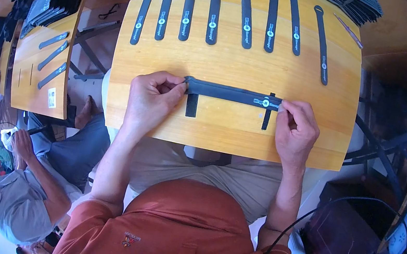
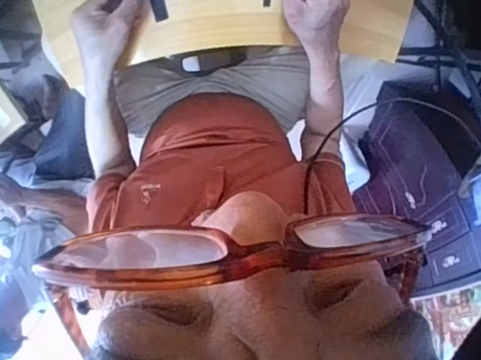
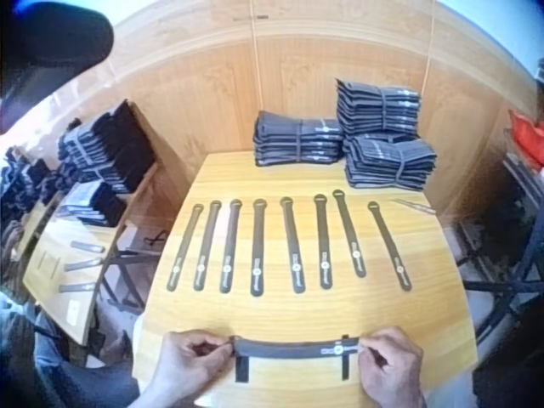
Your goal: Aligning and stacking black silicone wristbands on a wooden workbench.
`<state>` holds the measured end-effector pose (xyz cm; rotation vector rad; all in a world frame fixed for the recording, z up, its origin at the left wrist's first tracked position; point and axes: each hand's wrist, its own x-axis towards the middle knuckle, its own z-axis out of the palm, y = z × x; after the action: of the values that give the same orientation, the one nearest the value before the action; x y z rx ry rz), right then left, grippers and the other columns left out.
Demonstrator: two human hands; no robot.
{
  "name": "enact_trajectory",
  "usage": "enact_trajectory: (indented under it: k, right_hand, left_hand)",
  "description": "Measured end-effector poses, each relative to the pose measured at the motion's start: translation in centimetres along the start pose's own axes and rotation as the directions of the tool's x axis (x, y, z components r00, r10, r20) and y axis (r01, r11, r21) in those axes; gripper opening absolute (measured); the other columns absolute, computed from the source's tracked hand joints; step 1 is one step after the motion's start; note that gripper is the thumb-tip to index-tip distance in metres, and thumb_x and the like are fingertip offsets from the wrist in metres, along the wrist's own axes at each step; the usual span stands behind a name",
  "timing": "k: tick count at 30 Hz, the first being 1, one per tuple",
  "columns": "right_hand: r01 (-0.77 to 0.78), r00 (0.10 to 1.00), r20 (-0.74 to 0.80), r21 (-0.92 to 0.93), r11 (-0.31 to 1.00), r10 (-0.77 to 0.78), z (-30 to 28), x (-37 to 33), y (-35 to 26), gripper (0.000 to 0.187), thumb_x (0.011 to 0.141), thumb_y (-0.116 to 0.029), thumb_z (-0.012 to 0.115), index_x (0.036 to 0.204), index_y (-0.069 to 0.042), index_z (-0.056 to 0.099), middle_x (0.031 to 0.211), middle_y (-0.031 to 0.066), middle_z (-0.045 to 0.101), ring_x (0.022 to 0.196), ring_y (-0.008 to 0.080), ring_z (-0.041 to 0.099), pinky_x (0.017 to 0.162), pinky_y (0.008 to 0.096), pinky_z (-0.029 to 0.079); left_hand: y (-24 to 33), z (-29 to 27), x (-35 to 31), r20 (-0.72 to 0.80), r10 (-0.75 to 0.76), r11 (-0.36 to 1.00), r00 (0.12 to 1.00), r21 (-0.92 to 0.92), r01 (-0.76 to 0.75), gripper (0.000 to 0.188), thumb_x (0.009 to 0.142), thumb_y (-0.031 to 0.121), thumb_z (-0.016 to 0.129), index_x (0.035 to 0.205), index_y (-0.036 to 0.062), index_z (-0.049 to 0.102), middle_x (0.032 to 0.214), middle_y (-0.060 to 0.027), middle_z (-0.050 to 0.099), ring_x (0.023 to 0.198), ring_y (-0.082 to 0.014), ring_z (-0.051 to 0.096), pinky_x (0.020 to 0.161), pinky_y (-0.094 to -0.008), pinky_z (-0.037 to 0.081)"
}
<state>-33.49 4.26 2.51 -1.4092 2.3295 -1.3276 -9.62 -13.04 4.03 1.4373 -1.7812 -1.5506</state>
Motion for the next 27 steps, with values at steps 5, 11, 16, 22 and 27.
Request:
enact_trajectory:
  k: [5,11,16,22,27]
  right_hand:
    - [0.025,1.000,0.009,-0.039,0.999,-0.024,0.0,0.1,-0.2,0.010,0.083,0.008,0.069,0.092,0.003,0.070,0.088,0.0157,0.067,0.078,0.0305,0.069,0.067,0.0377,0.055]
    - [0.087,0.996,0.047,-0.169,0.982,-0.080,-0.2,0.3,-1.1,0.008,0.086,0.003,0.067,0.094,0.000,0.070,0.090,0.0149,0.066,0.078,0.0340,0.069,0.069,0.0409,0.055]
    - [0.139,0.986,0.139,-0.427,0.894,-0.088,-0.8,0.4,-2.9,0.012,0.086,-0.004,0.068,0.098,-0.003,0.071,0.100,0.0119,0.066,0.091,0.0322,0.068,0.071,0.0415,0.056]
    - [0.373,0.922,0.258,-0.393,0.841,-0.288,2.7,-0.6,-7.2,0.026,0.087,-0.008,0.067,0.111,0.000,0.070,0.116,0.0118,0.065,0.114,0.0326,0.060,0.091,0.0419,0.054]
    - [0.468,0.866,0.337,-0.286,0.836,-0.369,6.0,-1.3,-8.7,0.034,0.089,-0.015,0.072,0.120,-0.001,0.070,0.128,0.0129,0.064,0.124,0.0353,0.056,0.100,0.0460,0.051]
  left_hand:
    - [-0.3,-0.1,0.1,-0.011,0.041,0.997,0.999,0.062,-0.041,0.011,0.091,0.005,0.075,0.096,-0.0047,0.076,0.069,-0.0002,0.068,0.059,-0.0030,0.057,0.055,-0.0215,0.046]
    - [-0.9,-0.1,0.4,-0.005,0.065,0.997,0.998,0.052,-0.064,0.012,0.089,0.004,0.075,0.095,-0.0052,0.076,0.072,-0.0040,0.071,0.062,-0.0056,0.061,0.059,-0.0232,0.050]
    - [-0.3,-0.2,0.3,0.003,0.075,0.994,0.997,0.077,-0.075,0.012,0.088,0.004,0.075,0.095,-0.0060,0.076,0.074,-0.0078,0.074,0.065,-0.0086,0.066,0.061,-0.0252,0.052]
    - [-0.9,-0.3,0.5,0.009,0.121,0.989,0.993,0.080,-0.121,0.012,0.087,0.004,0.075,0.094,-0.0056,0.076,0.076,-0.0101,0.075,0.066,-0.0113,0.069,0.063,-0.0276,0.054]
    - [-1.2,-0.2,0.7,0.010,0.121,0.989,0.993,0.086,-0.121,0.013,0.087,0.006,0.076,0.094,-0.0048,0.076,0.076,-0.0104,0.075,0.067,-0.0114,0.069,0.064,-0.0276,0.055]
